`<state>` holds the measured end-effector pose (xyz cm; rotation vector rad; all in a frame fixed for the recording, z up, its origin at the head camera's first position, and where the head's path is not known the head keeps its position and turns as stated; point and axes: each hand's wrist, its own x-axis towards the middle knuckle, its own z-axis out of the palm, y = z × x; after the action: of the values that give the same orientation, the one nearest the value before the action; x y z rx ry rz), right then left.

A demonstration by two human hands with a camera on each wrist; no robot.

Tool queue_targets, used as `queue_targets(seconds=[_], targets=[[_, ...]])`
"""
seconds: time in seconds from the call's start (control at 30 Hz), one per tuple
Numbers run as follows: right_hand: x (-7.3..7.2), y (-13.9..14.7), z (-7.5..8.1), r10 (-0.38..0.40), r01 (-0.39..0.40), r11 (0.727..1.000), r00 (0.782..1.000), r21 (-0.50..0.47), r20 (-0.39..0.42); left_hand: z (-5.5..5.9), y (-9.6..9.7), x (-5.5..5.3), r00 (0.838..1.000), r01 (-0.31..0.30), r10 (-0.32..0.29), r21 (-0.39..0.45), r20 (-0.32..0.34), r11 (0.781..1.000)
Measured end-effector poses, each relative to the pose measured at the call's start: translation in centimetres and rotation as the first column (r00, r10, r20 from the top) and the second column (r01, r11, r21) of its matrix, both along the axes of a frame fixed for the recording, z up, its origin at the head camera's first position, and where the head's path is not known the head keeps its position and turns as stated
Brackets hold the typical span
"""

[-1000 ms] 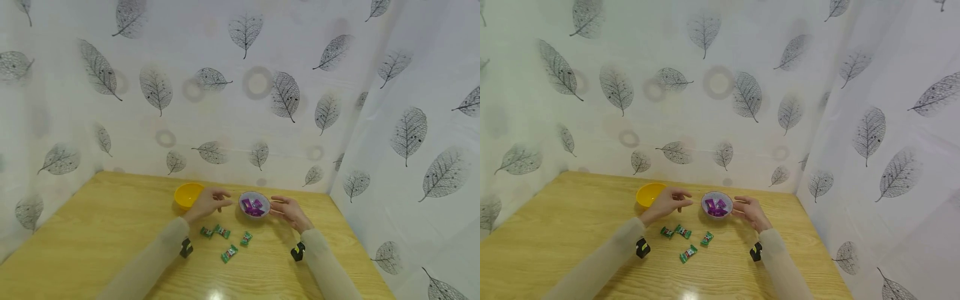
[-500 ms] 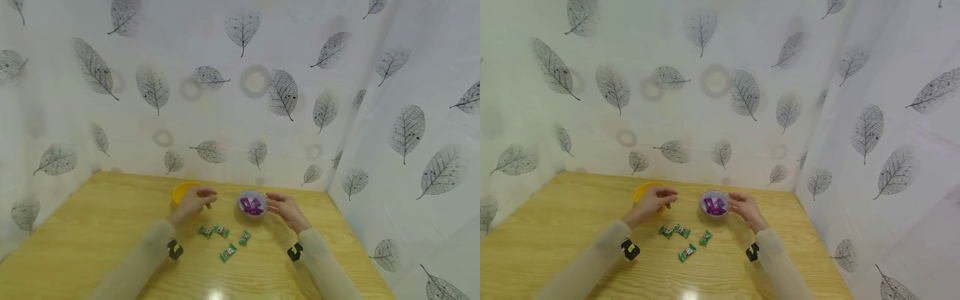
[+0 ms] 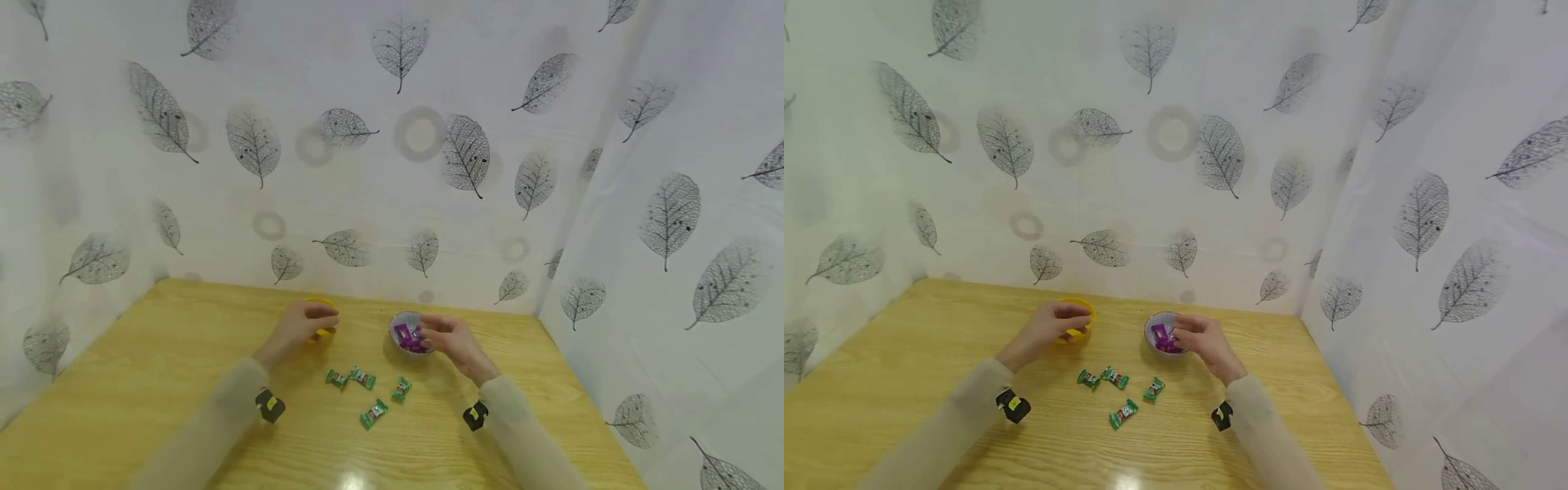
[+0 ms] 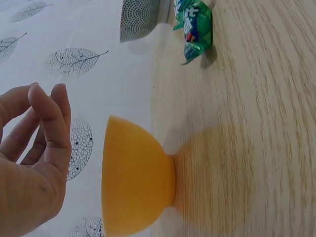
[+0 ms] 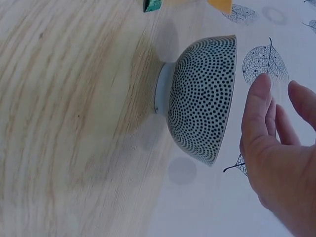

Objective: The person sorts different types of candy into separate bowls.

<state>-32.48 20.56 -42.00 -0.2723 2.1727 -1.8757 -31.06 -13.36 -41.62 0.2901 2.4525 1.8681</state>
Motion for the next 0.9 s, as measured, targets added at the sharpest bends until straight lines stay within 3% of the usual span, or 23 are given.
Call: queue_targets(seconds=[0.17,0.37,0.67,0.9], targets=[[0.2,0.1,-0.3,0.08,-0.08,0.997,0.995,-0.007,-0.052,0.0,-0.7,-0.7,1.0,-0.014,0.014,0.037,0.003,0.999],[0.4,-0.1,-0.6,0.168,-0.167,0.986,0.982,0.021,-0.088,-0.3,-2.5,-1.1,0.994,-0.113,0.112,0.054,0.012,0.992],[1.3,-0.7,-0.8,0.248,-0.224,0.956,0.962,0.189,-0.115,-0.8,-4.7,-1.1,0.955,-0.29,0.289,0.014,0.07,0.957],[1.4,-0.9,-1.0,0.292,-0.268,0.942,0.952,0.203,-0.094,-1.0,-5.9,-1.3,0.952,-0.305,0.303,0.047,0.049,0.951]])
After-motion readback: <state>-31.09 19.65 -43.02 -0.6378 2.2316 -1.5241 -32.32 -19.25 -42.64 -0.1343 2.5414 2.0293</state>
